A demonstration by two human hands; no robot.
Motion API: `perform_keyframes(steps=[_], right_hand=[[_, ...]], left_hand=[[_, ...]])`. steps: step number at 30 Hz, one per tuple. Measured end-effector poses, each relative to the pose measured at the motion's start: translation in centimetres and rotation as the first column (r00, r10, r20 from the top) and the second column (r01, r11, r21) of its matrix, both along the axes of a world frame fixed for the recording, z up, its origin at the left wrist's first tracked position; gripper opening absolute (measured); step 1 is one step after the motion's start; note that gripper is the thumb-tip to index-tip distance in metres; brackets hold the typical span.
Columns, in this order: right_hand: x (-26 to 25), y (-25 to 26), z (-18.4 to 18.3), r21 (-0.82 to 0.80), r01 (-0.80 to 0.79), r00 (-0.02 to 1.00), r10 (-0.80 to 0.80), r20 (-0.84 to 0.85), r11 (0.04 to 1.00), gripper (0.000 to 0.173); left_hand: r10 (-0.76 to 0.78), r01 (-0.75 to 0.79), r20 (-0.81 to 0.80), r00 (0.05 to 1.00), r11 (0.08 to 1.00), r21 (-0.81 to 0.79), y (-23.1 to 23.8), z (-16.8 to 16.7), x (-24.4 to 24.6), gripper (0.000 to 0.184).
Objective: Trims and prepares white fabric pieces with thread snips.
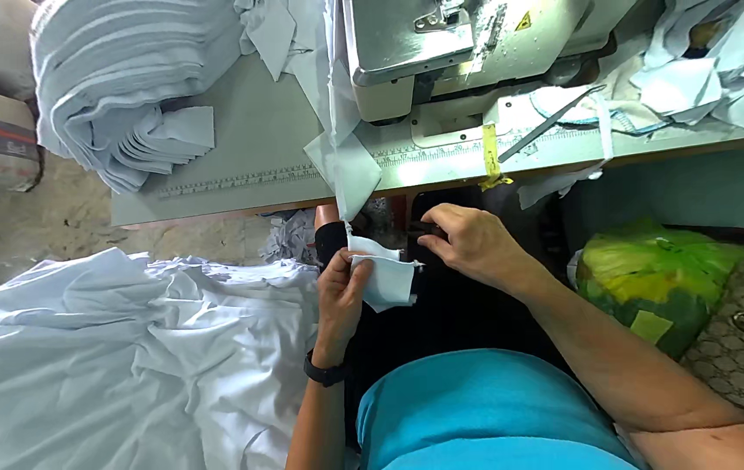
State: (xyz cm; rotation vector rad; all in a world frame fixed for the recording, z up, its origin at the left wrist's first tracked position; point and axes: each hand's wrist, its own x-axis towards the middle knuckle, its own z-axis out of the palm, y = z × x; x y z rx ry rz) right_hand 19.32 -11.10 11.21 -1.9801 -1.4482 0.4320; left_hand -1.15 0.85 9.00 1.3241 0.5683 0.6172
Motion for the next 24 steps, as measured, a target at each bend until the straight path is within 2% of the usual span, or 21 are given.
perform_keyframes(steps=[3,6,8,13,18,21,24], right_hand=[[-0.1,0.5,0.2,0.095,-0.032,0.996,0.039,-0.082,0.995,0.02],[-0.3,1.2,0.4,0.191,-0.046,0.991,0.069,-0.114,0.981,0.02],[-0.3,1.7,0.6,0.22,-0.052,0.991,0.077,-0.108,0.974,0.021],[-0.1,2.0,1.1,0.276,-0.051,0.99,0.084,-0.109,0.96,0.021],[0.0,1.9,0.8,0.292,-0.032,0.993,0.064,-0.101,0.956,0.021],[-0.3,2.2,0.8,0.313,-0.044,0.997,0.062,-0.048,0.949,0.02],[-0.5,2.8,1.0,0.357,-0.102,0.991,0.064,0.116,0.928,0.018]], left_hand=[[-0.005,0.007,-0.014,1.0,0.991,0.133,-0.3,0.0,-0.1,0.009],[0.02,0.008,-0.067,0.998,0.923,0.385,-0.4,0.4,0.4,0.006],[0.046,0.007,-0.101,0.994,0.883,0.469,0.1,0.1,1.1,0.004],[-0.048,0.104,-0.132,0.99,0.887,0.45,1.1,0.4,2.1,0.003],[0.036,0.11,-0.21,0.977,0.76,0.64,1.4,1.0,2.5,0.005],[-0.009,0.105,-0.159,0.987,0.785,0.61,1.4,1.4,2.8,0.005],[-0.007,0.061,-0.096,0.995,0.814,0.578,1.2,1.1,2.8,0.007]])
